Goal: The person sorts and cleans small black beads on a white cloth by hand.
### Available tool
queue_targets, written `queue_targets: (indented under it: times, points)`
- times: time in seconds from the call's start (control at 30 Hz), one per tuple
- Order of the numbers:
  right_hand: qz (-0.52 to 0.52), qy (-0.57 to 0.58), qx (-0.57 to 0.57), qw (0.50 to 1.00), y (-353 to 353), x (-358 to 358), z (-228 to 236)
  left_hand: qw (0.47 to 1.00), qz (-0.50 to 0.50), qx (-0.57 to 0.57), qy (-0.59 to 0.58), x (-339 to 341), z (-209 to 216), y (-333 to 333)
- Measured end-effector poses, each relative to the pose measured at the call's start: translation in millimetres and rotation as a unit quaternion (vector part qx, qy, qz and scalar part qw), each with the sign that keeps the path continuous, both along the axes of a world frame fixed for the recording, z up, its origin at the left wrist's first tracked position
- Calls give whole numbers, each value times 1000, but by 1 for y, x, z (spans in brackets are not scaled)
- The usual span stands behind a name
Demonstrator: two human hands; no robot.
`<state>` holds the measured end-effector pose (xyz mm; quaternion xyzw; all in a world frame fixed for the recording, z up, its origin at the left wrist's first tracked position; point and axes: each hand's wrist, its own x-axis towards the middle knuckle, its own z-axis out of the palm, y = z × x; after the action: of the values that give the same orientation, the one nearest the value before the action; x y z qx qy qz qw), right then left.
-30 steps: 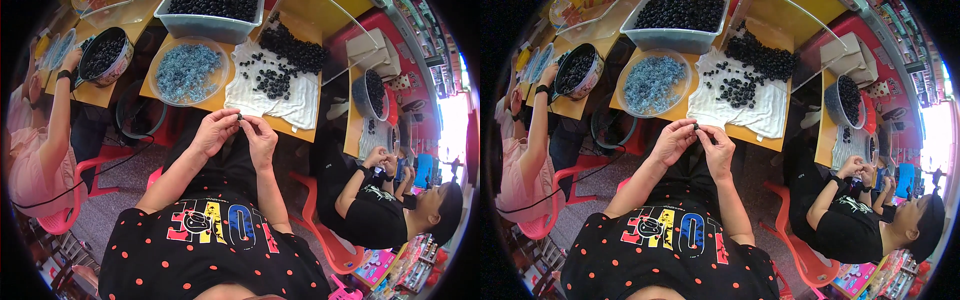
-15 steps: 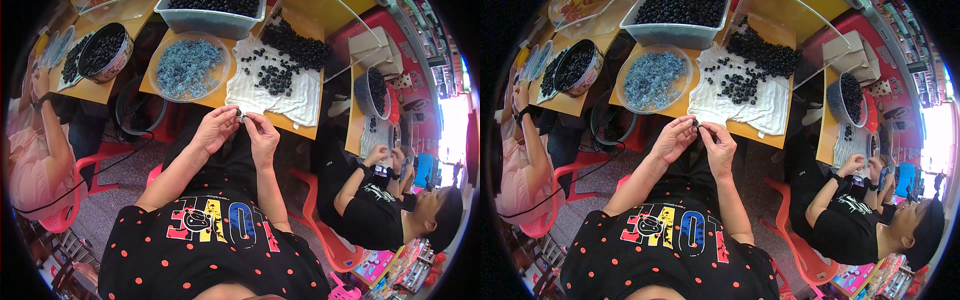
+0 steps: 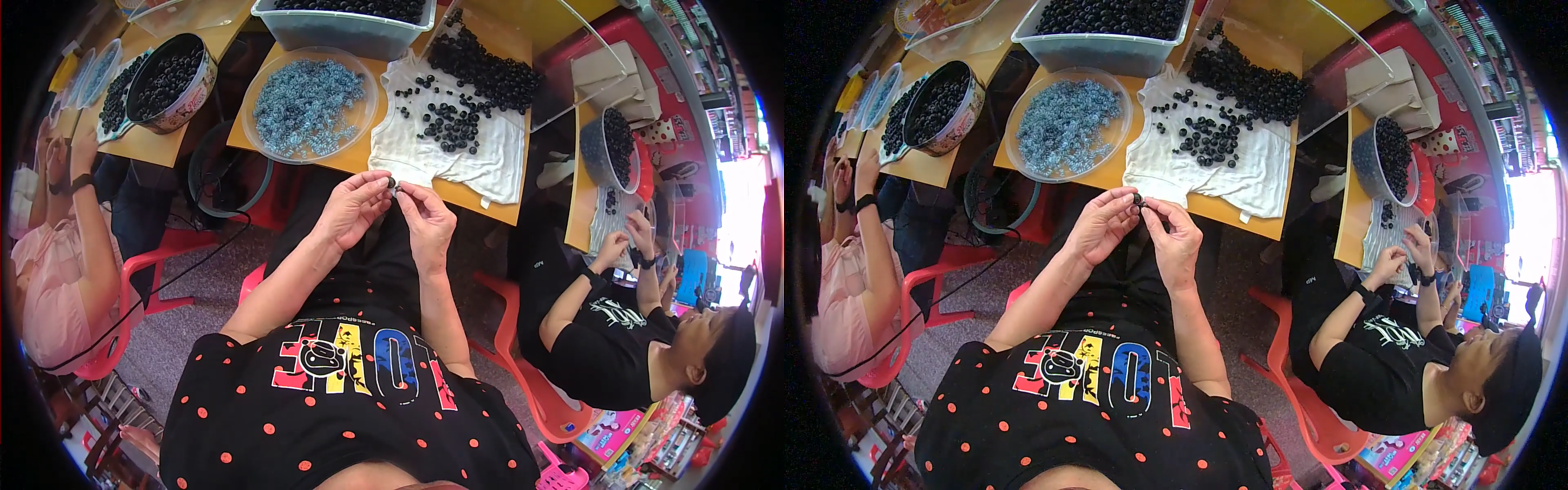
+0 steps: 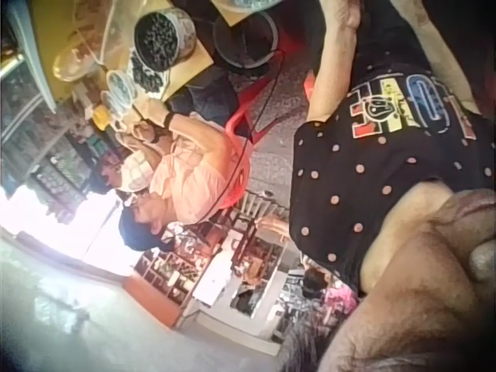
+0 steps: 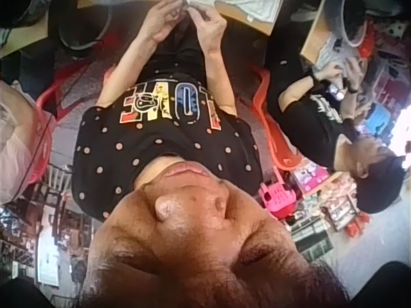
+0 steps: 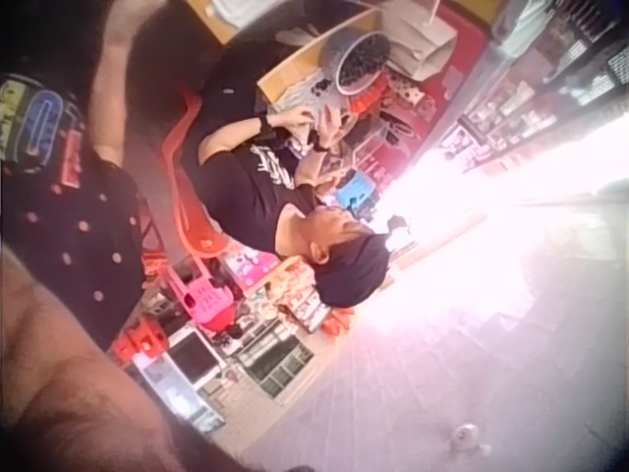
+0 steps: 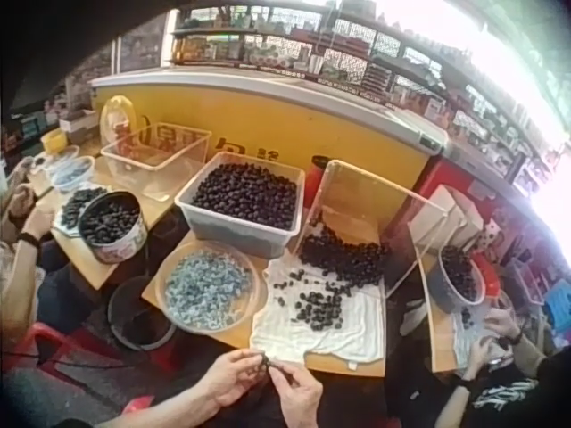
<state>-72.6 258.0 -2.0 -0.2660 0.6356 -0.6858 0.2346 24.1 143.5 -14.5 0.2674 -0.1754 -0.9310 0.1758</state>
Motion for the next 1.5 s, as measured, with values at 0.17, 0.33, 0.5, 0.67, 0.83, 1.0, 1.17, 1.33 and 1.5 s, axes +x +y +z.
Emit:
queue_targets:
  times: [0.17,0.33,0.5,0.67,0.83,1.0,1.17,1.33,1.5]
  points:
    - [-8,104,32,994,1,1,4,1000,-2,-16,5,0,-1,2]
    - [-9,155,39,987,0,2,10,999,-13,-34,-1,0,0,1]
    - [-12,200,53,978,3,2,12,999,-28,-41,-8,0,-1,2]
    - [-4,110,49,993,7,1,7,997,-51,-65,5,1,-1,-1]
    - [42,44,5,998,9,-6,3,990,-113,-69,49,7,-3,-8]
    - [136,-105,-30,985,17,-8,4,983,-160,5,90,7,-4,-6]
    - [150,-120,-11,981,23,-7,-4,977,-195,6,83,10,-5,-10]
    - [118,-43,15,992,29,-1,-11,979,-200,-5,39,14,-11,-3]
    - [65,-17,46,997,31,11,-8,980,-197,-5,22,12,-22,3]
